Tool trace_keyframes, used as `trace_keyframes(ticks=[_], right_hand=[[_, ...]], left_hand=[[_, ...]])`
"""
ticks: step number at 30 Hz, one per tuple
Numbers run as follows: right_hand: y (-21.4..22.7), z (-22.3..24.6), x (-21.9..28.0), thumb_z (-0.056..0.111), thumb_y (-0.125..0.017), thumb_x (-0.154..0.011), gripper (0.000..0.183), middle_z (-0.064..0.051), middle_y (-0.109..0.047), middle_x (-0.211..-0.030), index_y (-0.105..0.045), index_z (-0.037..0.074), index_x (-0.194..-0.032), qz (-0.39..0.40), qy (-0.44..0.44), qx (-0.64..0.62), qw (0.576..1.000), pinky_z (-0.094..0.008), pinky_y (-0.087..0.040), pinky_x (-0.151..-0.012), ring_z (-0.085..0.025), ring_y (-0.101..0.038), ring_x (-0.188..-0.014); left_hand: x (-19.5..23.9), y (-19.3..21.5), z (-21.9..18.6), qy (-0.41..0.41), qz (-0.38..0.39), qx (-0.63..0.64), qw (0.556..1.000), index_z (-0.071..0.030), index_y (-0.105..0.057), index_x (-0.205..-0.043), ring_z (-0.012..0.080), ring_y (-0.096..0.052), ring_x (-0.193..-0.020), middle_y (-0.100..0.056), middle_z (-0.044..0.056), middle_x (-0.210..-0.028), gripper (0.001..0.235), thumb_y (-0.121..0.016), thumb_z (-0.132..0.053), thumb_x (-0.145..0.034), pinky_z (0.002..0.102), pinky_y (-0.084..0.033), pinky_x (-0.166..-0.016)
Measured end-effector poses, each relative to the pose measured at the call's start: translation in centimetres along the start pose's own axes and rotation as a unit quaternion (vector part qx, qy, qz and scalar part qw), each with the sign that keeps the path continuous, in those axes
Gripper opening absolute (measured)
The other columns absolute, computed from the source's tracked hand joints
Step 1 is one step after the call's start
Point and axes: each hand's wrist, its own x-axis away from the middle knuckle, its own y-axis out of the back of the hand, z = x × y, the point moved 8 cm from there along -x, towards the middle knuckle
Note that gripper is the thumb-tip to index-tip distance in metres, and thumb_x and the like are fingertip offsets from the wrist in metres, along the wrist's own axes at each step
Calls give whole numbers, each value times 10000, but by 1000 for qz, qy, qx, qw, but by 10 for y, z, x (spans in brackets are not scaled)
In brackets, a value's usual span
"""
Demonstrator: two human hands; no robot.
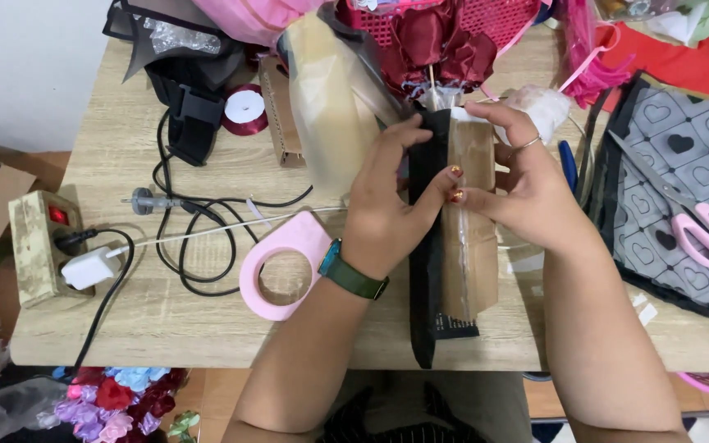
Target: Wrapping a small item in black paper, securing it with tape, and placing it into a cardboard box.
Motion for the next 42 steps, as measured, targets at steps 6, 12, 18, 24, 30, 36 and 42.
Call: trace_keyframes(ticks=[6,12,18,24,30,36,42], right_hand=[[9,3,-2,48,-844,-744,776,-96,-430,-1451,-480,163,-1420,-12,-18,74,997,-295,-616,-736,-220,-583,-1076],[10,1,-2,63,-874,-719,810,-104,-408,-1462,-471,164,-1414,-12,-13,70,997,-320,-630,-796,-252,-598,-1150],[3,1,-2,-9,-797,-778,776,-75,-491,-1350,-415,184,-1425,21,-60,2,998,-294,-616,-770,-201,-649,-990],[1,-14,-3,-110,-736,-804,790,-98,-382,-1396,-365,135,-1457,47,-20,-66,996,-304,-629,-798,-220,-639,-1001],[1,-21,-3,-121,-669,-822,761,-99,-360,-1424,-354,129,-1468,73,19,-141,987,-287,-571,-830,-171,-594,-965],[-5,-29,-4,-87,-649,-853,723,-87,-333,-1443,-332,146,-1460,86,22,-150,985,-282,-528,-835,-120,-509,-1008],[-6,-35,-4,-101,-616,-846,751,-106,-370,-1396,-312,163,-1481,106,2,-163,981,-273,-538,-755,-169,-564,-943]], left_hand=[[-2,-8,21,73,49,25,996,-222,-622,-1233,159,-677,-1209,-632,31,-1447,363,-746,-317,-906,243,-599,-780],[-3,-8,25,83,42,63,994,-199,-657,-1222,167,-670,-1265,-646,47,-1443,326,-747,-280,-919,236,-593,-912],[-2,-4,18,39,17,19,999,-166,-664,-1173,156,-695,-1222,-686,85,-1374,267,-745,-245,-932,222,-596,-820],[0,-2,10,-3,-11,-17,1000,-140,-672,-1146,217,-683,-1258,-700,103,-1320,242,-755,-226,-936,287,-593,-930],[2,1,-11,-75,-59,-20,995,-107,-659,-1112,238,-691,-1191,-652,112,-1273,238,-783,-197,-930,314,-620,-983],[-1,-4,9,23,-9,-2,1000,-184,-645,-1146,159,-656,-1215,-627,10,-1345,354,-825,-294,-862,275,-536,-788],[0,0,10,35,-19,2,999,-195,-709,-1063,111,-710,-1164,-689,56,-1352,220,-805,-235,-870,198,-543,-662]])
